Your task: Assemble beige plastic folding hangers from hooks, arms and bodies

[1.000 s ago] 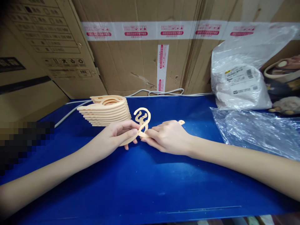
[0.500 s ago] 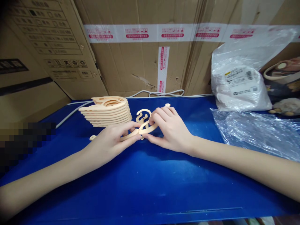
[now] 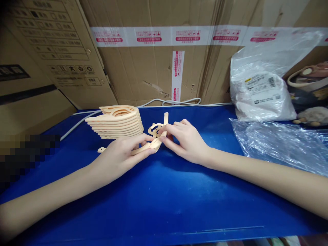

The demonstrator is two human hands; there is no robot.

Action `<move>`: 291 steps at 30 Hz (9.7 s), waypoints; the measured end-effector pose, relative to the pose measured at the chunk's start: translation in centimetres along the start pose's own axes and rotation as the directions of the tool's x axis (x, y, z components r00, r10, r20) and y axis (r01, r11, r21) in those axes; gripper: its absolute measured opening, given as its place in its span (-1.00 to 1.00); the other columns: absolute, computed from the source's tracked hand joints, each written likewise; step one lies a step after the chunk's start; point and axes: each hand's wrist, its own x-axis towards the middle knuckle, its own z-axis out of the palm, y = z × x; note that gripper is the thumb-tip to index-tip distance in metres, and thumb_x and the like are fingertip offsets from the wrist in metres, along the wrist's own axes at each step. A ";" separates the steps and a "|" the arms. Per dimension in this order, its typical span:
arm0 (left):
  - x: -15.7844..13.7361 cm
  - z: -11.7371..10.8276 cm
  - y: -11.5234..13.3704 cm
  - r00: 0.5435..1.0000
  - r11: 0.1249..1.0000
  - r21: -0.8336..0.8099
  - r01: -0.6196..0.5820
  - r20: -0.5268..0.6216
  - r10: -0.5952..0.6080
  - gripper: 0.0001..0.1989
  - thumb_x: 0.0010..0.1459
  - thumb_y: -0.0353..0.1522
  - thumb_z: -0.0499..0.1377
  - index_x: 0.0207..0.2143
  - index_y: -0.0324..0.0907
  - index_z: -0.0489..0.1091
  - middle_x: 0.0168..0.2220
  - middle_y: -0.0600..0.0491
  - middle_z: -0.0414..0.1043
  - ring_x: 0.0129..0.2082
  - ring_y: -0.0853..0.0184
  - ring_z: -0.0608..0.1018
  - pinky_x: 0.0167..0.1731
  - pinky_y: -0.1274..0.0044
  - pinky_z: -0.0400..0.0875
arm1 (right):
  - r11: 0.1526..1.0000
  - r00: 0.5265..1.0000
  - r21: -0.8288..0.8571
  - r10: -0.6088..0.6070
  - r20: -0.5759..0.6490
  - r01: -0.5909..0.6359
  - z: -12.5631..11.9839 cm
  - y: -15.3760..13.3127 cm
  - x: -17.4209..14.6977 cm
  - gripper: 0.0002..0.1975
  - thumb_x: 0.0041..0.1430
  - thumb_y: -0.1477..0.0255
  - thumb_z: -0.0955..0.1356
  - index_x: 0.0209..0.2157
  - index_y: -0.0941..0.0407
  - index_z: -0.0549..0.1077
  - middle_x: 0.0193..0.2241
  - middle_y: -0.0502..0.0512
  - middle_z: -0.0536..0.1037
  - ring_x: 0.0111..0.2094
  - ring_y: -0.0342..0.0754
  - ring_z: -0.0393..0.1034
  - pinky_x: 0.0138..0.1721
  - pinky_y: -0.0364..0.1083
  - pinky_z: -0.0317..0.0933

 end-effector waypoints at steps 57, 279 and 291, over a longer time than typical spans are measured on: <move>-0.2 0.4 -0.2 0.915 0.761 0.553 -0.339 0.006 0.403 -0.77 0.35 -0.37 0.00 -0.15 -0.22 0.45 -0.25 0.02 0.55 -0.25 0.27 0.56 -0.29 0.47 0.37 | 0.957 0.981 -0.225 0.193 0.022 -0.183 -0.9 4.3 1.2 -0.80 0.21 0.44 0.30 -0.20 0.13 0.54 -0.20 0.20 0.49 -0.15 0.10 0.33 -0.09 0.11 0.22; 0.1 -0.8 0.6 0.979 0.981 0.195 -0.018 0.202 -0.022 -0.58 0.42 -0.21 -0.27 -0.38 -0.15 0.22 -0.47 0.12 0.39 -0.48 0.36 0.46 -0.44 0.52 0.26 | 0.773 0.872 -0.418 -0.476 0.116 0.478 -0.4 0.5 -0.8 -0.72 0.40 0.36 0.20 -0.11 0.16 0.50 -0.60 -0.10 0.43 -0.65 -0.26 0.24 -0.62 -0.17 0.00; 0.0 -0.3 0.1 0.981 0.728 0.658 -0.192 0.150 0.122 -0.67 0.39 -0.17 -0.10 -0.16 -0.23 0.28 -0.42 -0.02 0.52 -0.46 0.20 0.59 -0.61 0.53 0.15 | 0.848 0.908 -0.326 -0.401 0.120 0.417 -0.3 0.6 -0.6 -0.64 0.43 0.34 0.14 -0.03 0.18 0.47 -0.53 -0.05 0.52 -0.62 -0.25 0.32 -0.60 -0.18 0.04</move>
